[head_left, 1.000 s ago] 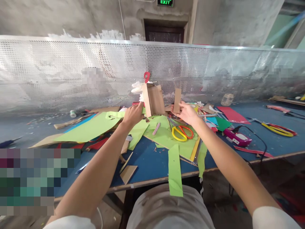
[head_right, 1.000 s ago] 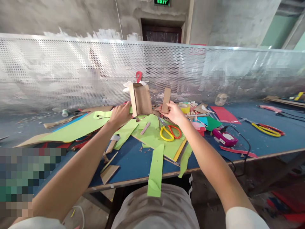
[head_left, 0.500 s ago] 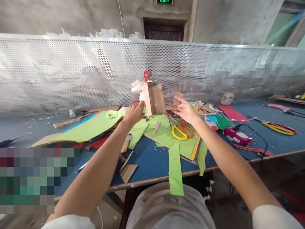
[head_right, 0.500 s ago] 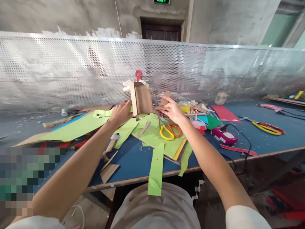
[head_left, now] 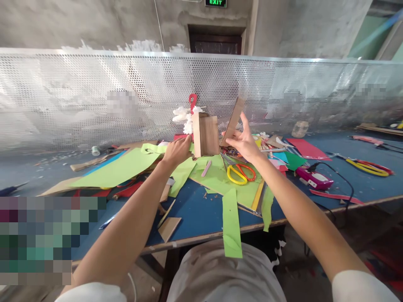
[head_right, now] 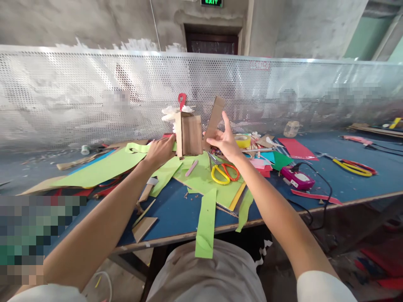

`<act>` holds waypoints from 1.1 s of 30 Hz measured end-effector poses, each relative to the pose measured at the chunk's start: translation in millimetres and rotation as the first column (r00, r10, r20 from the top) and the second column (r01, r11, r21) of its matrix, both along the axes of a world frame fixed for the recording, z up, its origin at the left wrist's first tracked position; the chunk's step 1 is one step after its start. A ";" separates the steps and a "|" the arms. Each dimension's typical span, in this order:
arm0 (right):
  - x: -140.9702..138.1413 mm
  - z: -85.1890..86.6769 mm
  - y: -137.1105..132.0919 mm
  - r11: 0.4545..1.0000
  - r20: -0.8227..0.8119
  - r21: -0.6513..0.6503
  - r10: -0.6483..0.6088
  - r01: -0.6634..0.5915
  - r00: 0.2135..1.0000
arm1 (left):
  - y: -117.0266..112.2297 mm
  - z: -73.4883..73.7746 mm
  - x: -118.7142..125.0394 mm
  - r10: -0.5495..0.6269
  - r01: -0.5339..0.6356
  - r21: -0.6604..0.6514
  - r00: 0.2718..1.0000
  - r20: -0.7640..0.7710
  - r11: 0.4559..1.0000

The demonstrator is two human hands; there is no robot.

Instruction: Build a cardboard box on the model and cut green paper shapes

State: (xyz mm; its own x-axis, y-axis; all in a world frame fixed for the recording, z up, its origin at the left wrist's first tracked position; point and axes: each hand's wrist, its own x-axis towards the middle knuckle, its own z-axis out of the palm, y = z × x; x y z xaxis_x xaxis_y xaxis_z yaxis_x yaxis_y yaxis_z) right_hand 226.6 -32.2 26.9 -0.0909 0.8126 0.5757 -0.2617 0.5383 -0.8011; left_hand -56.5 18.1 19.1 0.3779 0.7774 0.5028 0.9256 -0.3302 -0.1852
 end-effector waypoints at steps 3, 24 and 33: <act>-1.4 -1.4 2.3 0.998 0.063 -0.036 0.057 -0.055 0.996 | -1.5 0.4 2.2 0.005 -0.005 0.001 1.000 -0.023 1.000; -18.1 1.4 -2.5 0.981 0.295 -0.174 -0.035 0.090 0.955 | 0.1 -1.1 7.3 -0.060 0.069 0.065 0.989 -0.133 0.996; -19.1 -1.3 0.1 0.980 0.387 -0.123 -0.097 0.155 0.917 | -5.2 1.4 13.8 -0.085 0.097 0.065 0.982 -0.168 0.993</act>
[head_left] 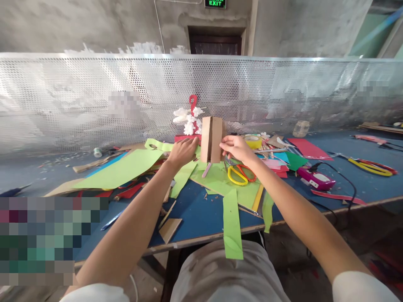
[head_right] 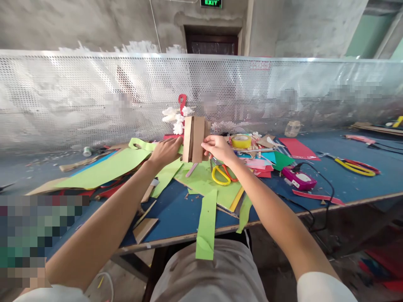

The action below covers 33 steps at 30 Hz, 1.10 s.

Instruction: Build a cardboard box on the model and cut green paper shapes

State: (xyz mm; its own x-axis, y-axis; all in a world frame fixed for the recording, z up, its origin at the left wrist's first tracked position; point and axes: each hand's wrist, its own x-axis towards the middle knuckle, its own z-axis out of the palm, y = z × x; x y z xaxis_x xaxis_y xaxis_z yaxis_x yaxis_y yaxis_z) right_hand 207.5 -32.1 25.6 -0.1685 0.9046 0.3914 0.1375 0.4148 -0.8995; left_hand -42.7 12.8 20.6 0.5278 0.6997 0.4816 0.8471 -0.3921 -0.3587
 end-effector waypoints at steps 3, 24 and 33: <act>-1.2 1.2 -1.5 1.000 0.022 0.000 -0.018 0.018 1.000 | -0.9 0.0 1.7 -0.011 0.011 -0.003 1.000 0.001 1.000; 0.0 -3.0 0.1 0.993 0.019 0.090 -0.081 0.079 0.997 | -5.3 3.4 7.6 -0.003 0.003 -0.045 1.000 0.005 0.999; 0.7 -2.0 -1.7 0.990 0.044 0.097 -0.103 0.098 0.994 | -7.7 2.8 9.3 -0.003 0.004 -0.038 1.000 0.010 0.999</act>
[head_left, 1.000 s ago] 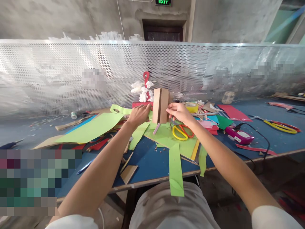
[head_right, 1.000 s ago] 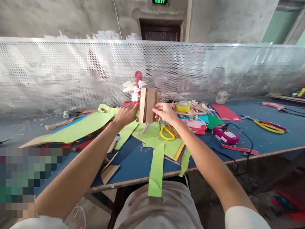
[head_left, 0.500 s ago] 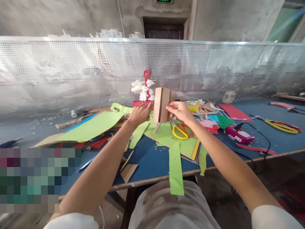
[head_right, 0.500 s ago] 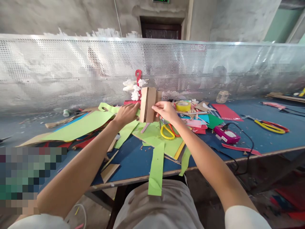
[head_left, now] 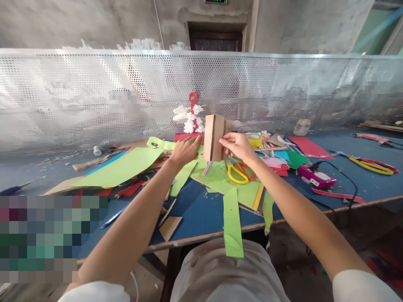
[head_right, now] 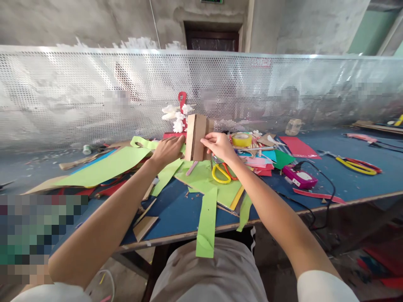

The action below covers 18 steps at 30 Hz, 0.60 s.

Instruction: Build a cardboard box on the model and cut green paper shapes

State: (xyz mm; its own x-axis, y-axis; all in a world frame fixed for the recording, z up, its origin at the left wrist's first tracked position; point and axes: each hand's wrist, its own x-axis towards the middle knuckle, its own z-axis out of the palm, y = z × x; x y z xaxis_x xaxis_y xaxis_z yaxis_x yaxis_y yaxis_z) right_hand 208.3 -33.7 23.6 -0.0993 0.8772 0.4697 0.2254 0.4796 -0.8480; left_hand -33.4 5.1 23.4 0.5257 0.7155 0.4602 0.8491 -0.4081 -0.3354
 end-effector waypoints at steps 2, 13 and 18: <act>0.5 0.7 -0.2 1.000 -0.001 0.010 -0.008 0.008 1.000 | 0.2 -0.7 0.3 -0.002 0.002 0.011 1.000 -0.003 1.000; 1.4 1.5 2.3 0.998 -0.166 0.068 0.030 -0.019 0.986 | 1.0 -1.0 2.4 -0.053 0.063 0.122 0.995 -0.081 0.991; 2.9 2.7 3.0 0.998 -0.145 0.062 -0.011 0.020 0.989 | 1.0 -0.7 2.3 -0.074 0.087 0.149 0.993 -0.090 0.985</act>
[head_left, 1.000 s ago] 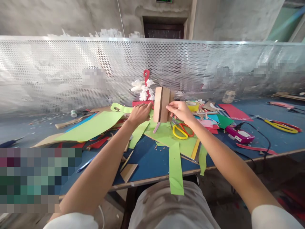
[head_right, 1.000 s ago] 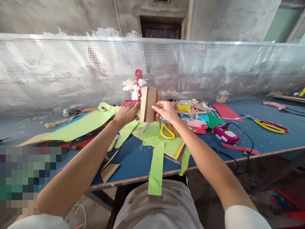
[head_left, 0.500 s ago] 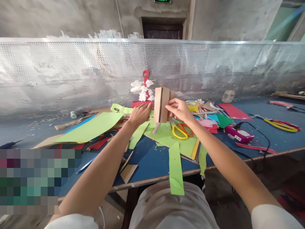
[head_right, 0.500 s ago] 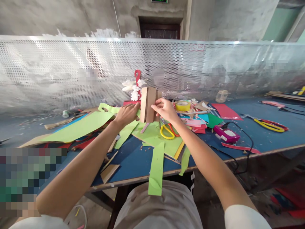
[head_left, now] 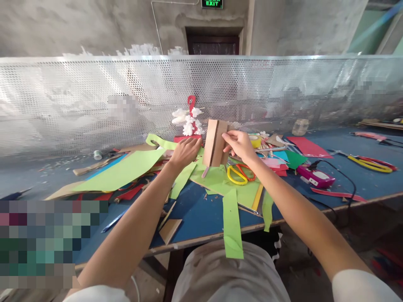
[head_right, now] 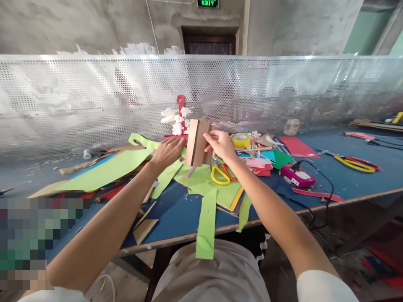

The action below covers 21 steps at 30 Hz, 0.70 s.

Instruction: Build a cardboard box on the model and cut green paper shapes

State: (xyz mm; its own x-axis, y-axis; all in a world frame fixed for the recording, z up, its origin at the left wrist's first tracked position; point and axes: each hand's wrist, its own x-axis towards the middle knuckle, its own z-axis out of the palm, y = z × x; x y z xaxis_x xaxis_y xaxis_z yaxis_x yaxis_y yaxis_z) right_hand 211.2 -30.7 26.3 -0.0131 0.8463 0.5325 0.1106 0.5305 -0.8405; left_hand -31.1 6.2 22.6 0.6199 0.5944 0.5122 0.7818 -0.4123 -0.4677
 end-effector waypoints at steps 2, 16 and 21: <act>0.9 0.7 0.2 1.000 -0.005 0.001 -0.003 0.003 1.000 | -0.1 0.1 0.2 -0.004 0.004 0.008 1.000 0.001 1.000; 6.7 -4.4 2.7 0.969 0.181 0.177 -0.205 0.173 0.962 | -16.3 13.2 10.8 0.169 -0.164 -0.150 0.986 0.015 0.975; 1.4 -7.9 -1.5 0.885 0.409 0.428 -0.368 0.181 0.835 | -20.1 14.6 14.8 0.189 -0.183 -0.169 0.982 0.018 0.969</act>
